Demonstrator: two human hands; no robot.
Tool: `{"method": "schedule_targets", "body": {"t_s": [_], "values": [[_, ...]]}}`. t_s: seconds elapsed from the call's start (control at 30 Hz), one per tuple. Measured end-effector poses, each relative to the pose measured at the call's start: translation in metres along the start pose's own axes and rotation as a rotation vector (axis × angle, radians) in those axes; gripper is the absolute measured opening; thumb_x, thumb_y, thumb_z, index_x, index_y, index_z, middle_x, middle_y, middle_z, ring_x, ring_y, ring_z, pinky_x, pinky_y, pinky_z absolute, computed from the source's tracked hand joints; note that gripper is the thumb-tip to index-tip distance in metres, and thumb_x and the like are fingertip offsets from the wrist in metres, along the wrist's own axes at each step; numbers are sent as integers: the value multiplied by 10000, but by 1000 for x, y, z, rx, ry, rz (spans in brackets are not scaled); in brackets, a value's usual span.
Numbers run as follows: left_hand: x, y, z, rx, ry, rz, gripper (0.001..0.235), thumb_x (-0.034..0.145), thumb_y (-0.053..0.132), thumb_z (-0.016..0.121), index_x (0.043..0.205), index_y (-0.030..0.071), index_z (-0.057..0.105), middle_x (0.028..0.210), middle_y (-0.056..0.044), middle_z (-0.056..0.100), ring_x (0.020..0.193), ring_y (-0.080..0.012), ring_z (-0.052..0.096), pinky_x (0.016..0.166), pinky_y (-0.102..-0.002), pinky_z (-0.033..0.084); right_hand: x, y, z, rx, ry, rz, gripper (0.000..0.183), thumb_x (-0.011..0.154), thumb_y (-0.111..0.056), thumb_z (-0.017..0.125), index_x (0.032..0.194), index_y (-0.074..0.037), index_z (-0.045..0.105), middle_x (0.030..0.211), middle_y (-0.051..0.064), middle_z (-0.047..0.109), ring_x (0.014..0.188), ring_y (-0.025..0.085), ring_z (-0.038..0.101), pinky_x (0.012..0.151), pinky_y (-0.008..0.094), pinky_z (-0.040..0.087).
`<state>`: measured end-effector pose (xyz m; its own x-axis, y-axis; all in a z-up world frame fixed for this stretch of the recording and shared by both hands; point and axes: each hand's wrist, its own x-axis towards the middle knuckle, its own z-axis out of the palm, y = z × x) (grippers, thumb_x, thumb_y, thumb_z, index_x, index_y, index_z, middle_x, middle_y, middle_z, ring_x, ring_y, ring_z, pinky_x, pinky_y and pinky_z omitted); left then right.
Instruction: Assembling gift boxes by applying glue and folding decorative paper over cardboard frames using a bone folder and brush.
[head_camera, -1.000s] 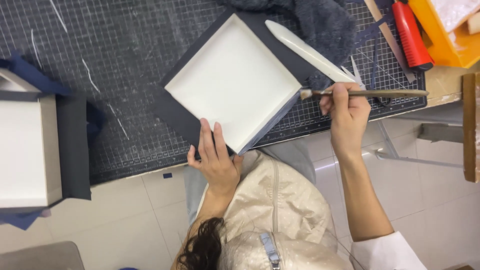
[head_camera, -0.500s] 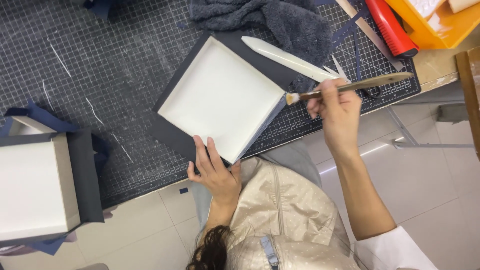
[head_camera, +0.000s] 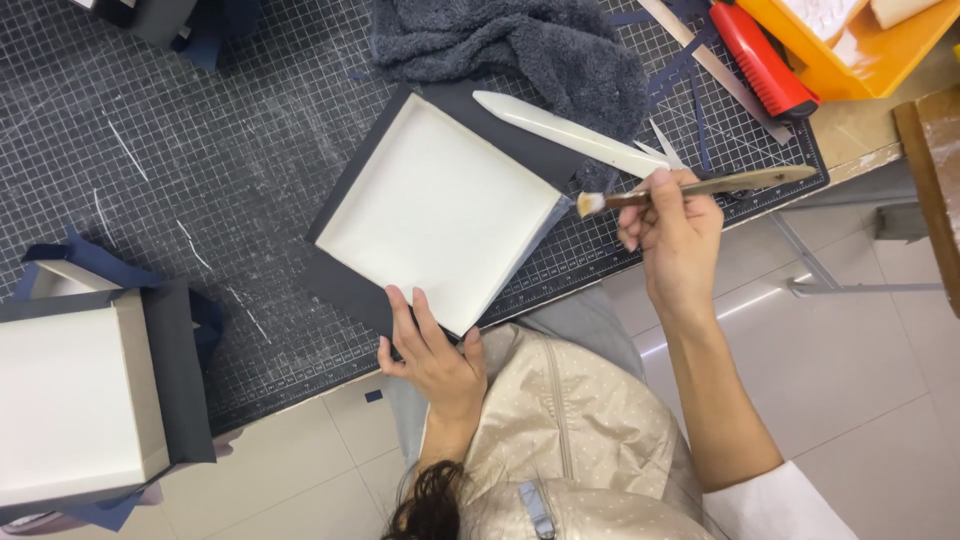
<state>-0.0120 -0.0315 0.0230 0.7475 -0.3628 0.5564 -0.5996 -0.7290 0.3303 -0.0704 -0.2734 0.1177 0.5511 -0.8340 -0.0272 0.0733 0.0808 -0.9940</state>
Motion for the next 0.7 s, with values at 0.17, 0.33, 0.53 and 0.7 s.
{"method": "schedule_targets", "body": {"t_s": [0.17,0.33,0.53,0.7], "values": [[1,6,-11,37,-41,-56,781,1036,605,179,1433,7,488,1517,-257,446,1263,-335,557,1045,-515,204,1,1,7,-72,25,30,255,1076,-169,512,859,-38,548,618,127,594,484,119,511,421,209,429],[6,17,-16,66,-50,-89,794,1017,618,191,1414,16,521,1501,-247,511,1249,-340,579,1036,-490,280,5,-11,2,-239,105,186,303,1000,-263,585,753,-88,598,573,72,661,432,84,502,426,216,429],[10,22,-21,97,-57,-79,783,1048,565,183,1412,-29,539,1530,-268,494,1122,-397,634,1029,-507,269,6,-23,6,-241,97,56,278,1015,-244,554,803,-73,612,603,40,629,483,65,496,461,193,409],[-8,2,-2,41,-77,-101,812,1001,644,204,1431,32,521,1523,-245,493,1308,-294,538,1046,-480,263,16,16,-12,-677,95,-12,474,998,-411,525,636,-141,669,642,-22,674,647,103,618,713,285,473]]}}
